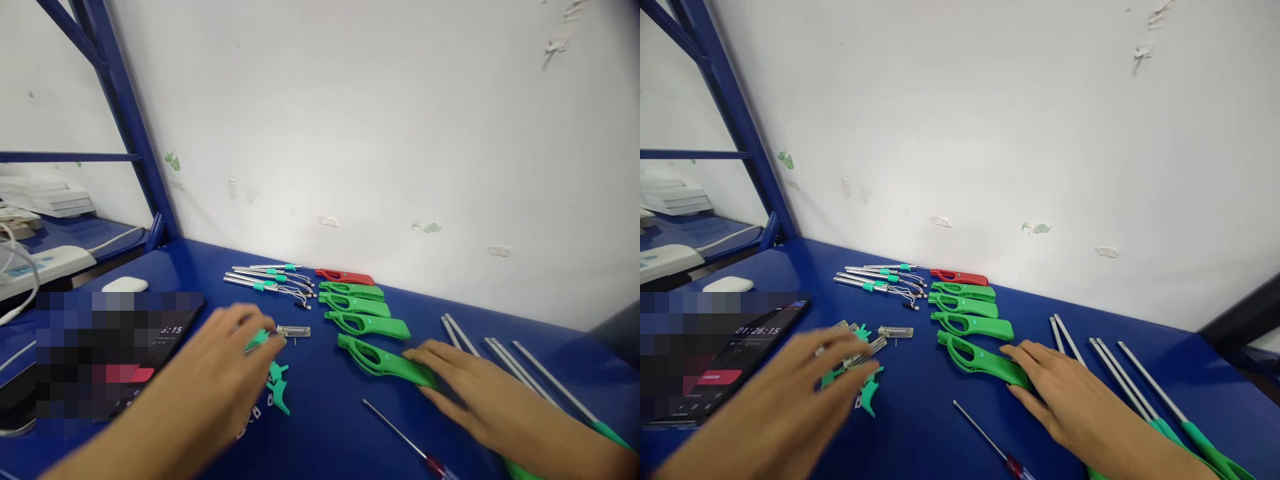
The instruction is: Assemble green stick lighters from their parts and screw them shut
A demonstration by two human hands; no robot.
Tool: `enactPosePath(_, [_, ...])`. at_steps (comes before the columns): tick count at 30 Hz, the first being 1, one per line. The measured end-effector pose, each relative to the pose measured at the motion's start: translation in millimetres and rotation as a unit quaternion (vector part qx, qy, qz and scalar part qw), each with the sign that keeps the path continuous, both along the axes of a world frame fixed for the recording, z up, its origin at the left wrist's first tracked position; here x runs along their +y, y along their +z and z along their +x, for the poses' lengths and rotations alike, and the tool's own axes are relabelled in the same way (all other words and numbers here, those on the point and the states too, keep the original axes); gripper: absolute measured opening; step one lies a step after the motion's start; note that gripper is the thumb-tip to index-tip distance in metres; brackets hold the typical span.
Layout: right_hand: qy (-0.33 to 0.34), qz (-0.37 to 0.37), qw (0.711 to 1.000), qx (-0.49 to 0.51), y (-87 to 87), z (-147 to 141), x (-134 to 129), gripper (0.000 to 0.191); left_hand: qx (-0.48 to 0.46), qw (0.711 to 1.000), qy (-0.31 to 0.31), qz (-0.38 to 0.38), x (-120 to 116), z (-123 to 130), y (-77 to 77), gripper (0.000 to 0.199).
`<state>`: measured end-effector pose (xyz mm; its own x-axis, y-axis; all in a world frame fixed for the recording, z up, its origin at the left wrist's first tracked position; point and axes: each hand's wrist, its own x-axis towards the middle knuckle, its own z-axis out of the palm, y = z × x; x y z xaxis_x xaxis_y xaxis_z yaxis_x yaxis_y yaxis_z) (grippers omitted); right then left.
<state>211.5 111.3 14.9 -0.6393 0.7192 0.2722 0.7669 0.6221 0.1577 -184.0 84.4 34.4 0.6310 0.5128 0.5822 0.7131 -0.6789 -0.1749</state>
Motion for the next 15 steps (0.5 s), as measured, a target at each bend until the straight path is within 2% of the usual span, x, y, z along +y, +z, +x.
enactPosePath(1, [0.007,-0.004,1.0,0.003,0.4,3,0,0.037,0.046,0.998,0.025,-0.042,17,-14,14.4,0.037])
enactPosePath(3, [0.022,-0.017,1.0,0.01,2.3,6,0,0.037,0.067,0.994,0.059,-0.062,55,-38,36.7,0.03])
enactPosePath(5, [0.029,-0.031,0.999,0.015,5.0,7,1,0.037,0.094,0.989,0.083,-0.084,91,-54,47.3,0.025])
enactPosePath(7, [0.026,-0.04,0.999,0.018,7.2,6,1,0.032,0.124,0.981,0.098,-0.109,120,-63,47.6,0.014])
enactPosePath(9, [0.023,-0.035,0.999,0.02,7.9,5,2,0.029,0.147,0.975,0.111,-0.127,141,-66,42.2,0.024])
enactPosePath(15, [0.016,0.028,0.999,0.037,6.1,22,-7,0.036,0.204,0.958,0.111,-0.166,165,-61,26.7,0.033])
